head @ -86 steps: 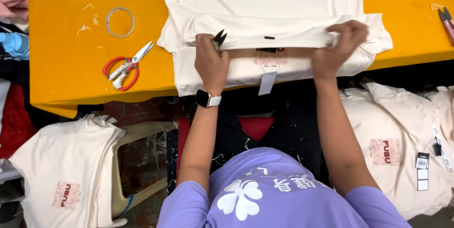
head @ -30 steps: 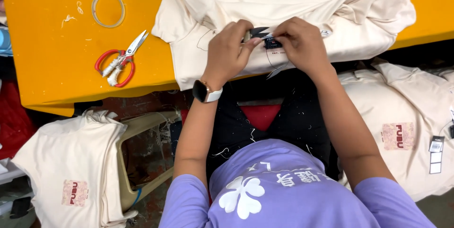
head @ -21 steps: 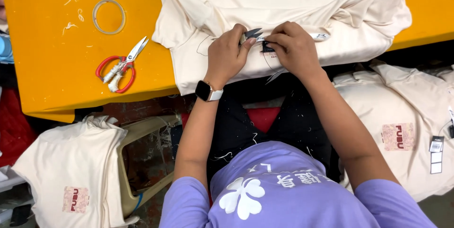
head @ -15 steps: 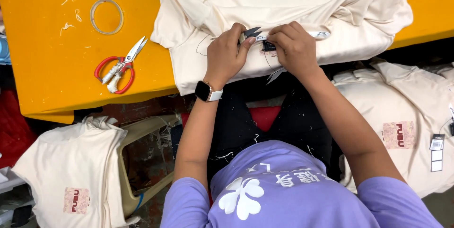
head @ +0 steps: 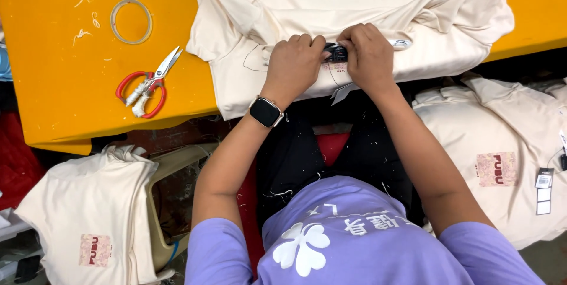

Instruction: Trimming loose threads from t-shirts with scissors and folding them.

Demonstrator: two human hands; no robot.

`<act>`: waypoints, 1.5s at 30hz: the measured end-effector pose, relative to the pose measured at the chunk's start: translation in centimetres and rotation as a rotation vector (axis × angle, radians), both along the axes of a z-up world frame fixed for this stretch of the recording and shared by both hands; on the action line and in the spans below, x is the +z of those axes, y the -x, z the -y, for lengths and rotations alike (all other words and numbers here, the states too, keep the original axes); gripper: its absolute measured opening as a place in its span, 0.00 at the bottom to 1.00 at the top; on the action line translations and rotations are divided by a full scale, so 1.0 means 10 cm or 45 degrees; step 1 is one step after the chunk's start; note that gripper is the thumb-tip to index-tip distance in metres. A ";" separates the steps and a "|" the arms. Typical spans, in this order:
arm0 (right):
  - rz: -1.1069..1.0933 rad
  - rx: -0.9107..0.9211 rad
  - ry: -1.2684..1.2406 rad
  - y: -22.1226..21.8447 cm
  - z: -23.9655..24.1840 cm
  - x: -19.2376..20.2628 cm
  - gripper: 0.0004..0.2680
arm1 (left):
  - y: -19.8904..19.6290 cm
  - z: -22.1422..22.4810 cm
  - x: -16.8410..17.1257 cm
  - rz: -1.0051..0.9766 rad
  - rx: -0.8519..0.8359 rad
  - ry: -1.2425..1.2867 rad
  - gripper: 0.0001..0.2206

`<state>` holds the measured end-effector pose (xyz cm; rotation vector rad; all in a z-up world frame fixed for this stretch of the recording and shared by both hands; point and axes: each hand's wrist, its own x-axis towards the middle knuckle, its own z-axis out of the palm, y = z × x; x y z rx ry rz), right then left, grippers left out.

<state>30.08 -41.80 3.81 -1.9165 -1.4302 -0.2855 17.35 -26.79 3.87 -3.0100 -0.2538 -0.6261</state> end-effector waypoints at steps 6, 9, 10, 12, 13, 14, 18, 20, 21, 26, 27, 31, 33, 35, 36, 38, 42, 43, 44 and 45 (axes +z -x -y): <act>-0.021 -0.029 0.030 0.00 0.00 0.00 0.02 | -0.05 0.00 -0.03 -0.008 -0.044 -0.082 0.13; -0.013 -0.033 0.027 0.00 -0.01 0.00 0.02 | -0.06 -0.02 -0.07 0.046 -0.065 -0.148 0.15; 0.002 -0.037 0.022 0.00 0.00 -0.01 0.02 | -0.06 -0.02 -0.08 0.083 -0.078 -0.175 0.15; -0.005 -0.044 0.023 -0.01 -0.01 -0.02 0.02 | -0.06 -0.05 -0.08 0.126 -0.106 -0.191 0.15; -0.014 -0.047 0.023 -0.01 0.00 -0.02 0.02 | -0.06 -0.06 -0.08 0.164 -0.129 -0.208 0.15; -0.012 -0.051 0.024 0.03 0.02 0.02 0.02 | -0.03 -0.06 -0.06 0.167 -0.134 -0.207 0.15; -0.085 -0.029 -0.488 0.11 0.28 -0.08 0.04 | 0.06 -0.11 0.02 0.186 -0.097 0.263 0.13; -0.164 -0.081 -0.606 0.10 0.52 -0.29 0.06 | 0.13 -0.14 0.06 0.175 -0.033 0.495 0.15; -0.187 -0.086 -0.624 0.08 0.66 -0.41 0.11 | 0.16 -0.14 0.09 0.190 -0.052 0.589 0.16; -0.181 -0.208 -0.671 -0.04 1.00 -0.23 0.16 | 0.18 -0.16 0.12 0.210 -0.070 0.774 0.15; -0.150 -0.208 -0.651 -0.10 1.01 -0.14 0.12 | 0.18 -0.16 0.13 0.215 -0.065 0.790 0.15; -0.188 -0.083 -0.421 -0.26 0.92 0.16 0.08 | 0.16 -0.18 0.09 0.232 -0.038 0.852 0.15; -0.174 -0.076 -0.293 -0.28 0.89 0.21 0.08 | 0.14 -0.18 0.06 0.230 -0.017 0.828 0.16; -0.161 -0.063 -0.164 -0.31 0.85 0.23 0.09 | 0.13 -0.18 0.05 0.229 0.009 0.802 0.17; -0.139 -0.064 -0.113 -0.33 0.82 0.22 0.09 | 0.12 -0.18 0.04 0.236 0.009 0.809 0.16; -0.118 -0.055 -0.061 -0.35 0.78 0.21 0.09 | 0.13 -0.18 0.04 0.245 0.019 0.815 0.16; -0.081 -0.047 -0.071 -0.39 0.73 0.19 0.07 | 0.14 -0.19 0.05 0.250 0.034 0.856 0.17; -0.080 -0.053 -0.074 -0.39 0.74 0.18 0.07 | 0.14 -0.18 0.06 0.245 0.032 0.871 0.17; -0.081 -0.052 -0.074 -0.39 0.74 0.18 0.07 | 0.14 -0.19 0.06 0.245 0.034 0.871 0.17; -0.083 -0.060 -0.066 -0.38 0.74 0.18 0.08 | 0.14 -0.19 0.06 0.244 0.036 0.874 0.17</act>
